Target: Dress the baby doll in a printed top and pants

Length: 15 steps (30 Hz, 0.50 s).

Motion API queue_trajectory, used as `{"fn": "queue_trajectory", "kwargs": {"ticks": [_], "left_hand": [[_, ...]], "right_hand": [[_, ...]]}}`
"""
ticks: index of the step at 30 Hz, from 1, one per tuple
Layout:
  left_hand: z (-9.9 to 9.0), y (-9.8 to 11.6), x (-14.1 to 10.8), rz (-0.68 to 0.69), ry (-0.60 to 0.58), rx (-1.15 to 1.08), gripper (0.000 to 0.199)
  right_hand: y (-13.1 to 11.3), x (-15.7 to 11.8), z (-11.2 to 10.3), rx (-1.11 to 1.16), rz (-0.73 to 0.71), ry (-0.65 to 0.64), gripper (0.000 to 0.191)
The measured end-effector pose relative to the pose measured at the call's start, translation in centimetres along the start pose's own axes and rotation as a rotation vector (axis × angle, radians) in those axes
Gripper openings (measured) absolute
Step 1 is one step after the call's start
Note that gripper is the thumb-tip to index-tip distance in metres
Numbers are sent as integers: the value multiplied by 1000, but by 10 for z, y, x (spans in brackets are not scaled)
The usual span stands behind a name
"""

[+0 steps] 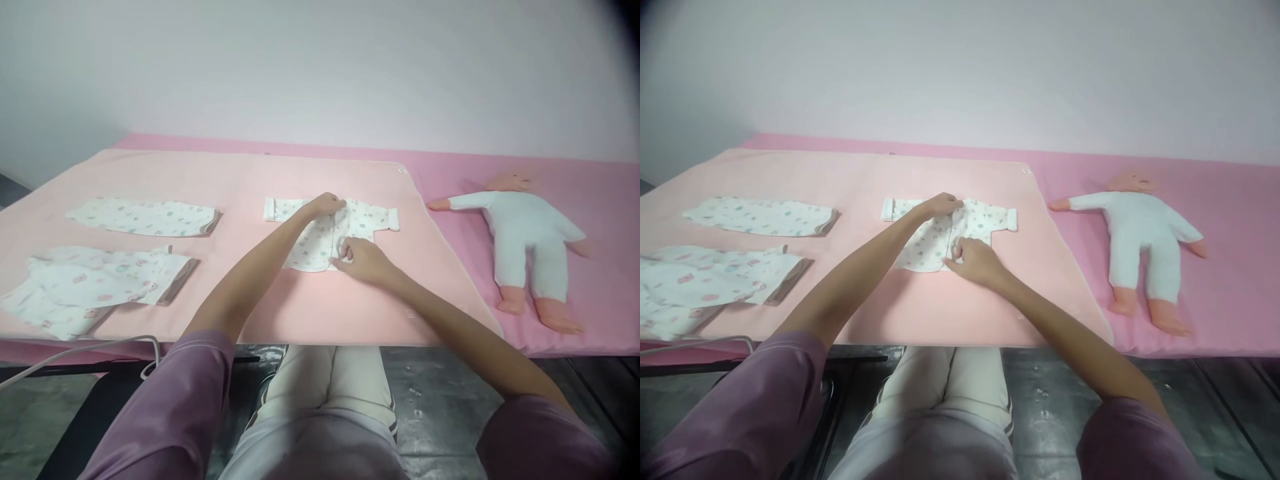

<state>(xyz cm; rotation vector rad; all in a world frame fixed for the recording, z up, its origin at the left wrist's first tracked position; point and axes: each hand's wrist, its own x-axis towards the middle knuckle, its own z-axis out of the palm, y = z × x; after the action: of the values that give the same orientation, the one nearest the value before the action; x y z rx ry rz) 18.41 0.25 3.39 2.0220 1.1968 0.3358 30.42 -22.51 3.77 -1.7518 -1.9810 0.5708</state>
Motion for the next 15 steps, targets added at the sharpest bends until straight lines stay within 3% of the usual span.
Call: {"fn": "queue_trajectory", "kwargs": {"ticks": [5,11,15], "left_hand": [[-8,-11,-14,86,27,-15,58],[2,-10,-25,52,74,27,35],[5,2,-21,-1,79,128,27]], "right_hand": [[-4,-15,22,-199,-90,71,46],[3,-18,15,-261,-306,-27,20],[3,-22,0,-165,-270,-13,17]]}}
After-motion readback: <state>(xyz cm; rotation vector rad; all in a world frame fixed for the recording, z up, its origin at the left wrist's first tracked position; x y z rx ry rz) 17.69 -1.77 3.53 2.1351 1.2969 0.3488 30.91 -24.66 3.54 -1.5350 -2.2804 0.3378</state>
